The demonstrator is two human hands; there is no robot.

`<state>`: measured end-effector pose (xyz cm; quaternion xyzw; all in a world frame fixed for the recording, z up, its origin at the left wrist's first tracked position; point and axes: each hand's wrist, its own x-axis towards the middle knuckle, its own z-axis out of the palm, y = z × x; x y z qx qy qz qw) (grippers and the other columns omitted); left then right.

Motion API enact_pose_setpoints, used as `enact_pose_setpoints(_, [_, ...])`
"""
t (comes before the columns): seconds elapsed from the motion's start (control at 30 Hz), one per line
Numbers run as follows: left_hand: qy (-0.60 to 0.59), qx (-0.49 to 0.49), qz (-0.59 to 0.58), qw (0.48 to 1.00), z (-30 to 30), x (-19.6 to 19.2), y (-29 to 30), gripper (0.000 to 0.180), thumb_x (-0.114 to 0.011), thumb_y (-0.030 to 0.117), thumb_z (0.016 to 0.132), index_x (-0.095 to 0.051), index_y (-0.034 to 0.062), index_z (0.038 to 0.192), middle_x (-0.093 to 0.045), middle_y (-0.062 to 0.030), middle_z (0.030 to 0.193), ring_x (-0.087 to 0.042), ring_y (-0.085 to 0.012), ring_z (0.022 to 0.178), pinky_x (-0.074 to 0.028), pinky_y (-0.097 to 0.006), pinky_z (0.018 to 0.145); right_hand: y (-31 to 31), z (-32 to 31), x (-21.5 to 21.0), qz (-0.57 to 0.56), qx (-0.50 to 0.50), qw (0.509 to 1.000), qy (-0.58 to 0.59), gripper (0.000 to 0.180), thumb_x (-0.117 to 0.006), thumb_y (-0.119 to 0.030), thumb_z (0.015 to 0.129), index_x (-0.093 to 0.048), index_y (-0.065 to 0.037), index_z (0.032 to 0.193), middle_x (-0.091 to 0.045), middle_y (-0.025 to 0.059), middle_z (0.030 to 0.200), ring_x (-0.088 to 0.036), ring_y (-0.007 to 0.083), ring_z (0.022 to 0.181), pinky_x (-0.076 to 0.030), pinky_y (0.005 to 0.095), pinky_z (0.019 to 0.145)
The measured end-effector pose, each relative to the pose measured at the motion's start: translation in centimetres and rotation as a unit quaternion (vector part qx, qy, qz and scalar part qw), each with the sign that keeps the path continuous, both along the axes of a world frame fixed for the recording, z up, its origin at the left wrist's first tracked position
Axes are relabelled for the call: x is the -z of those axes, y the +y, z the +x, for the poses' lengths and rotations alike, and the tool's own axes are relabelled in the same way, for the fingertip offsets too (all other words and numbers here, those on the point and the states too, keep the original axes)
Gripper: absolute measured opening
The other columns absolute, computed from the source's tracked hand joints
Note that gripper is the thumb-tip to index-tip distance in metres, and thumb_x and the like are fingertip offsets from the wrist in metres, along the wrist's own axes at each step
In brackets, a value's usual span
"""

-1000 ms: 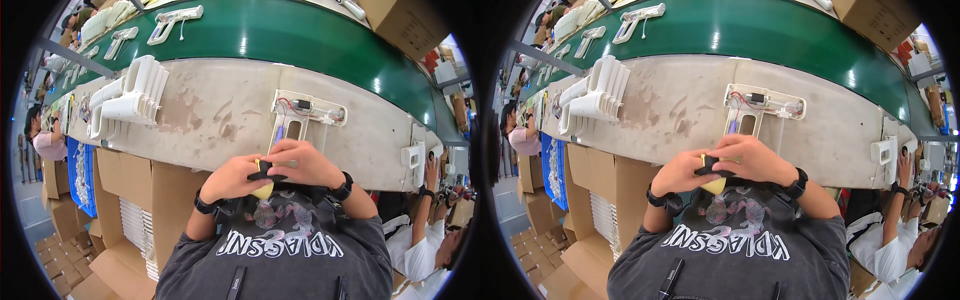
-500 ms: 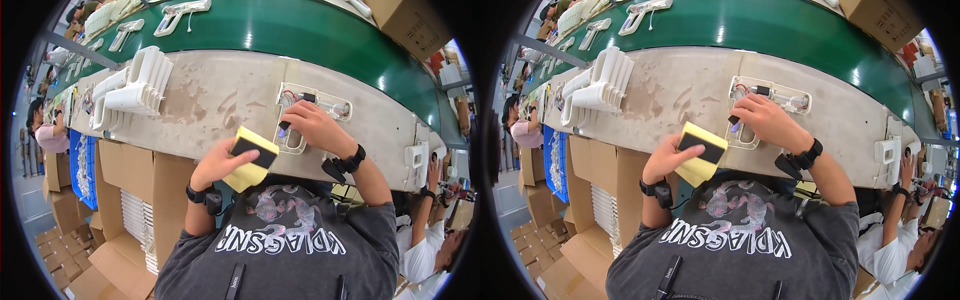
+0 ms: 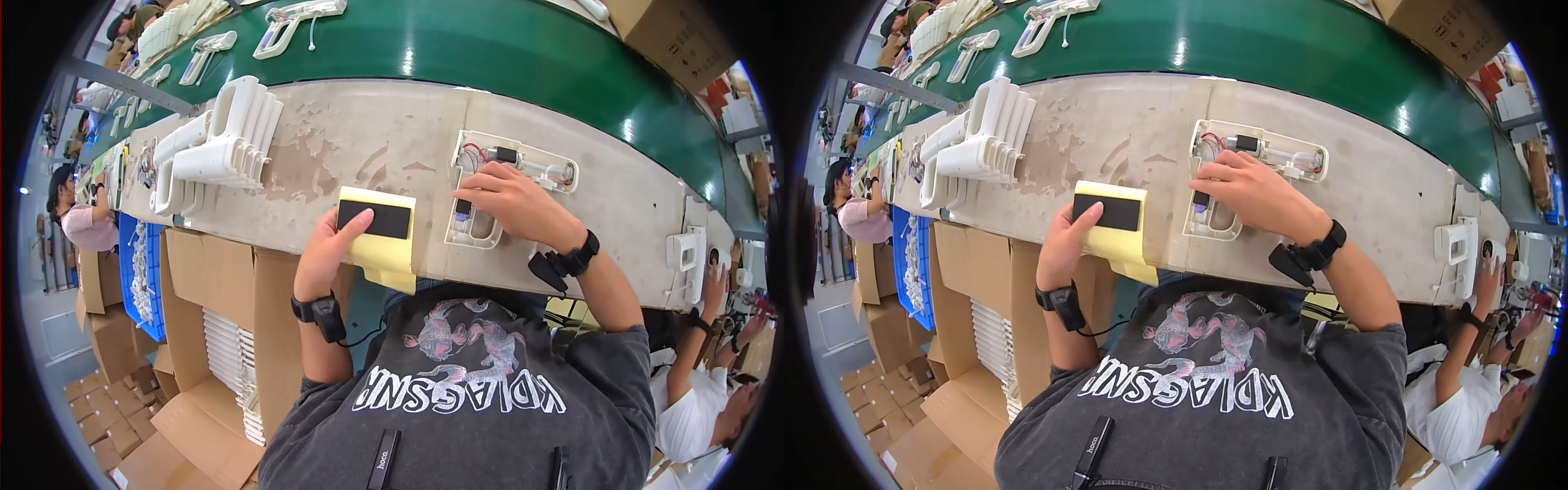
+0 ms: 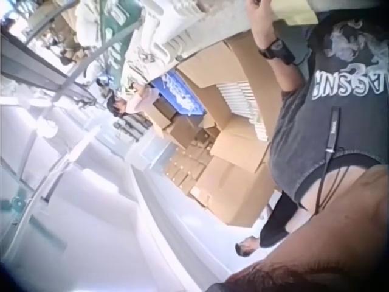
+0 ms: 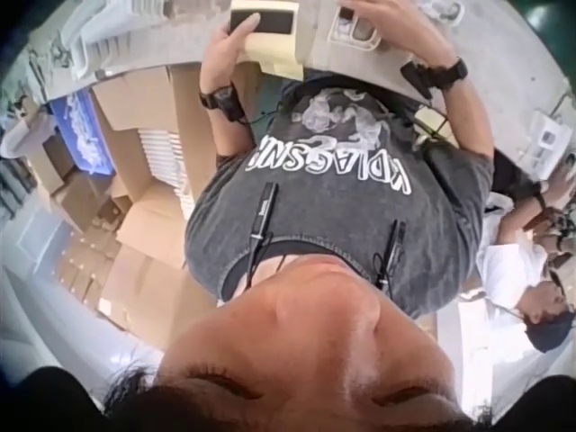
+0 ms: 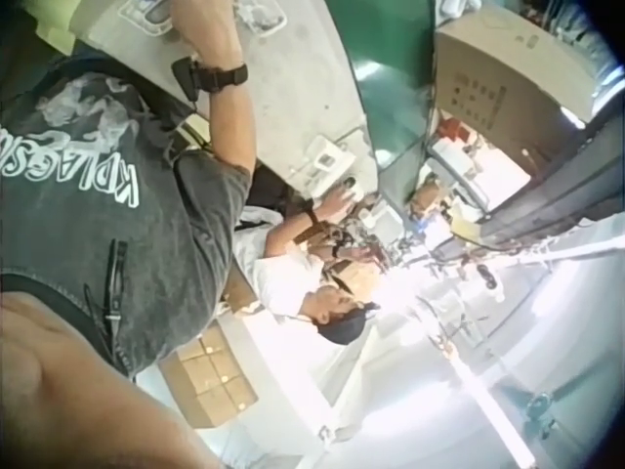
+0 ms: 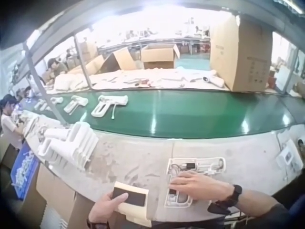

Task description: The person peels the backing from a foam pad, presses it onto the motor inside a white plastic housing, and snaps a matching cover over it. They then place the assembled unit into a box and retrieve a new housing to repeat the process.

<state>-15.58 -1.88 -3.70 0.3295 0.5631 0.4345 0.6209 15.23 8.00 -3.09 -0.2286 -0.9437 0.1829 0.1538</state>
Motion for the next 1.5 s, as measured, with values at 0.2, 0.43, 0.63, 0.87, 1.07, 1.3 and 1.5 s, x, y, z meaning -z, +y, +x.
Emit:
enact_pose_setpoints(0.2, [0.052, -0.011, 0.091, 0.994, -0.6, -2.7, 4.7, 0.032, -0.068, 0.028, 0.096, -0.068, -0.0017, 0.109, -0.071, -0.0026, 0.096, -0.065, -0.0068, 0.083, -0.051, -0.023, 0.076, -0.3, 4.0, -1.6, -0.007, 0.126, 0.990, 0.066, 0.032, -0.061, 0.007, 0.084, -0.067, -0.004, 0.114, -0.065, 0.0083, 0.110, -0.059, 0.0287, 0.102, -0.051, 0.0374, 0.089])
enact_pose_setpoints(0.43, [0.305, -0.018, 0.160, 0.939, -1.1, -0.6, 10.4, 0.043, -0.068, 0.033, 0.095, -0.064, -0.0042, 0.116, -0.068, -0.0107, 0.108, -0.064, -0.0163, 0.095, -0.050, -0.031, 0.083, -2.9, 11.3, -2.6, -0.026, 0.349, 0.922, 0.168, 0.022, -0.056, 0.006, 0.092, -0.068, -0.001, 0.109, -0.067, 0.0105, 0.106, -0.064, 0.0228, 0.091, -0.050, 0.0308, 0.080])
enact_pose_setpoints(0.63, [0.494, 0.007, 0.274, 0.826, 6.1, -0.6, 5.5, 0.032, -0.072, 0.021, 0.088, -0.067, 0.0036, 0.115, -0.062, -0.0146, 0.116, -0.057, -0.0317, 0.109, -0.046, -0.041, 0.093, -5.9, 15.3, 0.6, -0.057, 0.438, 0.880, 0.175, 0.018, -0.057, 0.004, 0.092, -0.069, 0.000, 0.106, -0.067, 0.0101, 0.101, -0.062, 0.0208, 0.088, -0.049, 0.0280, 0.079])
enact_pose_setpoints(0.87, [0.495, 0.197, 0.390, 0.751, 10.9, 1.9, 1.5, 0.046, -0.070, 0.018, 0.089, -0.060, 0.0046, 0.132, -0.057, -0.0091, 0.136, -0.051, -0.0314, 0.124, -0.040, -0.043, 0.102, -6.7, 15.8, 4.1, -0.127, 0.469, 0.846, 0.221, 0.014, -0.059, 0.002, 0.093, -0.069, 0.001, 0.103, -0.067, 0.0091, 0.101, -0.061, 0.0178, 0.087, -0.048, 0.0270, 0.077])
enact_pose_setpoints(1.07, [0.552, 0.241, 0.352, 0.716, 11.3, 3.1, 0.6, 0.060, -0.068, 0.025, 0.090, -0.049, 0.0067, 0.144, -0.046, -0.0074, 0.151, -0.043, -0.0313, 0.136, -0.035, -0.044, 0.106, -6.1, 16.2, 6.6, -0.156, 0.452, 0.841, 0.253, 0.013, -0.060, 0.000, 0.094, -0.069, 0.001, 0.104, -0.066, 0.0075, 0.102, -0.061, 0.0161, 0.087, -0.049, 0.0266, 0.077])
enact_pose_setpoints(1.3, [0.577, 0.233, 0.341, 0.704, 10.6, 4.7, -0.4, 0.073, -0.068, 0.024, 0.087, -0.039, 0.0080, 0.151, -0.036, -0.0088, 0.158, -0.036, -0.0307, 0.142, -0.032, -0.046, 0.110, -6.8, 14.8, 8.1, -0.118, 0.450, 0.854, 0.235, 0.014, -0.061, -0.003, 0.096, -0.069, 0.002, 0.107, -0.066, 0.0126, 0.108, -0.063, 0.0224, 0.101, -0.049, 0.0309, 0.089])
enact_pose_setpoints(1.5, [0.541, 0.125, 0.340, 0.759, 8.3, 4.6, -2.8, 0.067, -0.065, 0.031, 0.092, -0.039, 0.0099, 0.151, -0.037, -0.0091, 0.157, -0.037, -0.0289, 0.142, -0.032, -0.045, 0.113, -7.3, 16.5, 10.1, -0.073, 0.409, 0.894, 0.167, 0.018, -0.058, -0.007, 0.099, -0.067, 0.004, 0.111, -0.066, 0.0133, 0.111, -0.062, 0.0251, 0.103, -0.048, 0.0333, 0.095])
